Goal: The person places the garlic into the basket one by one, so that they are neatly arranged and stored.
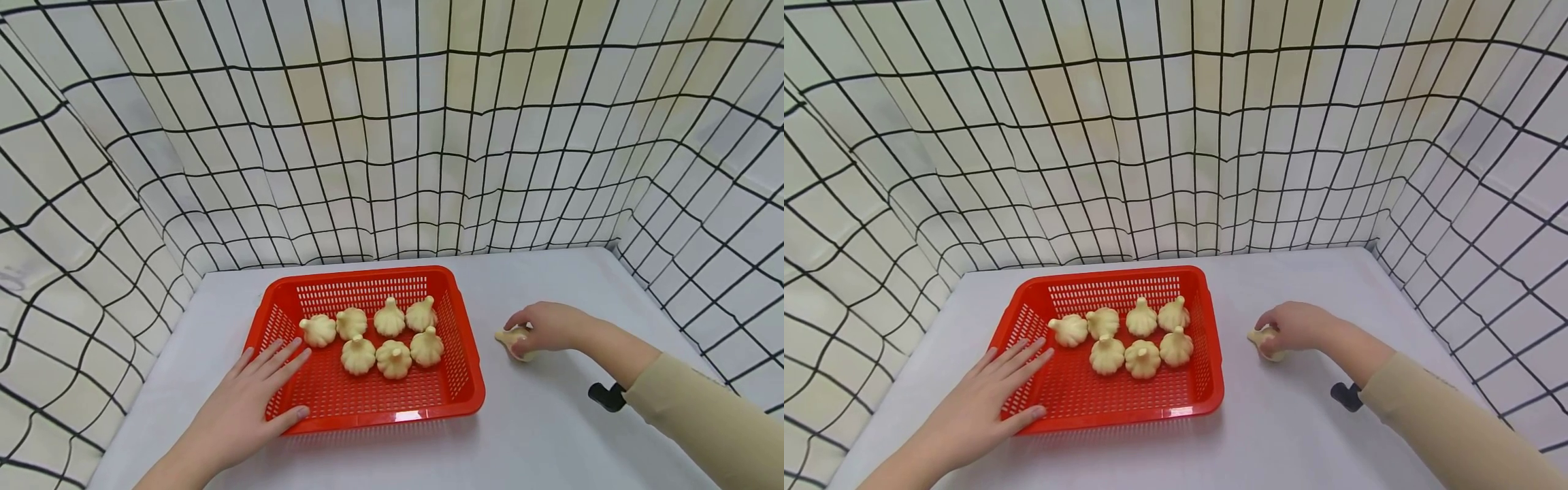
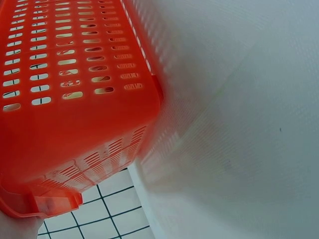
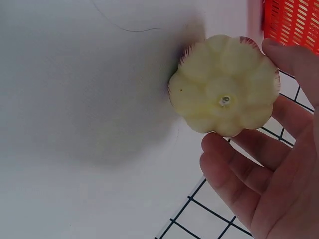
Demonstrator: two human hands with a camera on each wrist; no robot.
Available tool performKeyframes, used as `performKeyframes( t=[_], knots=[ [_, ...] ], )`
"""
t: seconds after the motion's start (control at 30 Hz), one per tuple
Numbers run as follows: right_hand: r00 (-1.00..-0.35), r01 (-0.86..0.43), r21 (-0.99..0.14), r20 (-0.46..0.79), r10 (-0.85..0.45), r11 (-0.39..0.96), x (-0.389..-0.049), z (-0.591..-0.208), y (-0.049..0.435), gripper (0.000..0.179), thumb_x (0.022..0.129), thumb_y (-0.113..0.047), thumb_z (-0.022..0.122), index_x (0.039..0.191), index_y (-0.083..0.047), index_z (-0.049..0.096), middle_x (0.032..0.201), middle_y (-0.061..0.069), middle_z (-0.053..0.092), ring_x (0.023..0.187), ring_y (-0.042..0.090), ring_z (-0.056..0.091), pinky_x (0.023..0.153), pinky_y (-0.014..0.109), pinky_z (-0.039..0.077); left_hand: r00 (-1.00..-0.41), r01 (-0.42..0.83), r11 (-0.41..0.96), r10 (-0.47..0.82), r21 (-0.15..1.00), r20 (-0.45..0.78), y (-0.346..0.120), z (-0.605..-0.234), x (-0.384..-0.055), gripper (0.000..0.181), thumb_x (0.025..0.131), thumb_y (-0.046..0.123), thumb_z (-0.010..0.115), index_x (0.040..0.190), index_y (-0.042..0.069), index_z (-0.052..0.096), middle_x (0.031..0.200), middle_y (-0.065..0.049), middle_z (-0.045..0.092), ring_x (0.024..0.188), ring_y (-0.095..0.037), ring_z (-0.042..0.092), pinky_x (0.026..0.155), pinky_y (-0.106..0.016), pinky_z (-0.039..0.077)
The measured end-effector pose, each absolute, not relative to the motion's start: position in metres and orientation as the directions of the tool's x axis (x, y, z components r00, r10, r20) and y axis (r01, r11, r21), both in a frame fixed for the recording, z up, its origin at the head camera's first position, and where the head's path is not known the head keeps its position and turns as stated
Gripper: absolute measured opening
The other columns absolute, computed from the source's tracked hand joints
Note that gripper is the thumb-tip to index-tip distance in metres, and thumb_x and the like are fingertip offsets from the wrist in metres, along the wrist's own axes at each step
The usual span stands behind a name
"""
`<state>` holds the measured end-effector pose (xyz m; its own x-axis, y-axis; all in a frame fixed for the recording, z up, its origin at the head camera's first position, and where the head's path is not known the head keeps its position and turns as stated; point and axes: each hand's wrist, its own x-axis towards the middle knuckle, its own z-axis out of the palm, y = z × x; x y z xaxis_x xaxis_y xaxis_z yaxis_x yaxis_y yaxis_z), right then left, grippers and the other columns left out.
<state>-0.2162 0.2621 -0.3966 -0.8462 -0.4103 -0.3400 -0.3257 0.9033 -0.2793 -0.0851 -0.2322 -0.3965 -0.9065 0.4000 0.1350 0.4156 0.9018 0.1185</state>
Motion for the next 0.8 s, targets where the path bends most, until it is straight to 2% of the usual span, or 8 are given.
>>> performKeyframes(
  t=[0.17, 0.4, 0.47, 0.63, 0.8],
  knots=[
    [-0.849, -0.328, -0.303, -0.32, -0.42, 0.895, -0.2166, -0.3963, 0.2617, 0.049, 0.083, -0.039, 0.077, 0.129, -0.025, 0.067, 0.116, 0.001, 0.065, 0.1, 0.02, 0.056, 0.082, 0.042, 0.053, -0.914, 0.402, 0.908, 0.39, 0.115, 0.113, -0.233, -0.3962, -0.0855, 0.08, 0.086, 0.064, 0.063, 0.153, 0.025, 0.041, 0.158, -0.001, 0.036, 0.146, -0.032, 0.028, 0.12, -0.033, -0.011],
    [-0.853, -0.341, -0.321, -0.289, -0.434, 0.884, -0.2171, -0.3977, 0.2602, 0.071, 0.082, -0.039, 0.078, 0.146, -0.03, 0.05, 0.123, 0.005, 0.06, 0.098, 0.019, 0.055, 0.079, 0.04, 0.054, -0.915, 0.401, 0.909, 0.389, 0.114, 0.11, -0.2332, -0.3962, -0.0863, 0.08, 0.086, 0.064, 0.063, 0.153, 0.026, 0.041, 0.158, -0.001, 0.036, 0.146, -0.032, 0.028, 0.12, -0.032, -0.011],
    [-0.851, -0.348, -0.327, -0.284, -0.443, 0.879, -0.2177, -0.3987, 0.2601, 0.073, 0.082, -0.038, 0.079, 0.148, -0.03, 0.048, 0.12, 0.004, 0.059, 0.096, 0.018, 0.055, 0.077, 0.038, 0.054, -0.914, 0.401, 0.909, 0.39, 0.115, 0.109, -0.2334, -0.396, -0.0863, 0.08, 0.086, 0.064, 0.063, 0.153, 0.025, 0.041, 0.158, -0.001, 0.036, 0.146, -0.032, 0.028, 0.121, -0.036, -0.009],
    [-0.854, -0.351, -0.332, -0.271, -0.445, 0.876, -0.2188, -0.3997, 0.2597, 0.074, 0.081, -0.037, 0.08, 0.147, -0.031, 0.048, 0.109, 0.0, 0.057, 0.09, 0.017, 0.054, 0.071, 0.032, 0.053, -0.914, 0.402, 0.909, 0.39, 0.115, 0.108, -0.2335, -0.3959, -0.0867, 0.08, 0.086, 0.064, 0.063, 0.153, 0.025, 0.042, 0.158, -0.001, 0.036, 0.146, -0.032, 0.028, 0.121, -0.035, -0.01],
    [-0.858, -0.365, -0.347, -0.235, -0.456, 0.864, -0.2187, -0.3993, 0.2612, 0.069, 0.082, -0.035, 0.08, 0.144, -0.026, 0.051, 0.114, 0.004, 0.06, 0.094, 0.02, 0.057, 0.075, 0.036, 0.055, -0.911, 0.408, 0.906, 0.396, 0.113, 0.118, -0.2333, -0.3966, -0.086, 0.08, 0.086, 0.065, 0.062, 0.153, 0.025, 0.041, 0.159, -0.001, 0.035, 0.146, -0.033, 0.029, 0.121, -0.035, -0.008]
  ],
)
